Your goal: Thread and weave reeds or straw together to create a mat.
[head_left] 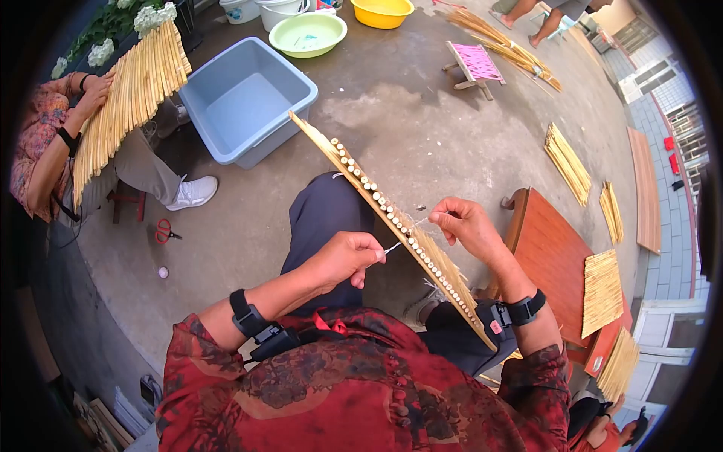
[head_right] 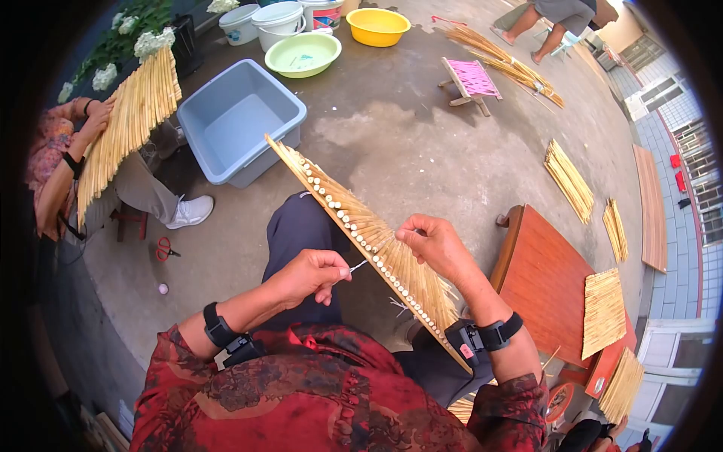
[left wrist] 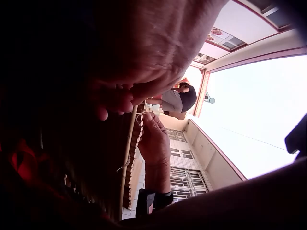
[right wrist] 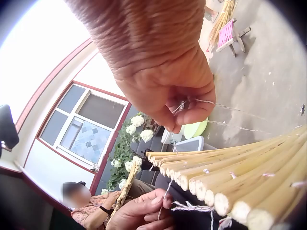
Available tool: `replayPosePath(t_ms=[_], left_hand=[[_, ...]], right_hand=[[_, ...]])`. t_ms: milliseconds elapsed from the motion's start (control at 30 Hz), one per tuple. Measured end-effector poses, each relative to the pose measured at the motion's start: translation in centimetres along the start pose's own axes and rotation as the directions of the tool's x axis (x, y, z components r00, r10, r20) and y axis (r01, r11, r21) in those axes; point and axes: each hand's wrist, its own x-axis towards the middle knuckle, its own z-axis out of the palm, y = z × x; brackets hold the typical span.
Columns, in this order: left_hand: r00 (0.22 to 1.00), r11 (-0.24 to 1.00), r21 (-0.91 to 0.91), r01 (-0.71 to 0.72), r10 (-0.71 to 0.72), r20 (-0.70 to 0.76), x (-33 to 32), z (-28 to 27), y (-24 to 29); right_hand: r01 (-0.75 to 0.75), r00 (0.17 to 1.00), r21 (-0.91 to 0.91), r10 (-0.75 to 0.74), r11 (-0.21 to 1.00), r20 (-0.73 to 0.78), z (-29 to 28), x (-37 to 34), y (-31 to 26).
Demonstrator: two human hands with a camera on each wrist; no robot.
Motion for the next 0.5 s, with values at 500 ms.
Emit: replayPosePath(t_ms=[500], left_hand=[[0.989,0.888,-0.435,0.147,-0.137,0.055,-0.6,-0.3,-1.0]], right_hand=[[-0.027,0.999,0.154,0.030,0.988,-0.015,0.9,0.4,-0.2]])
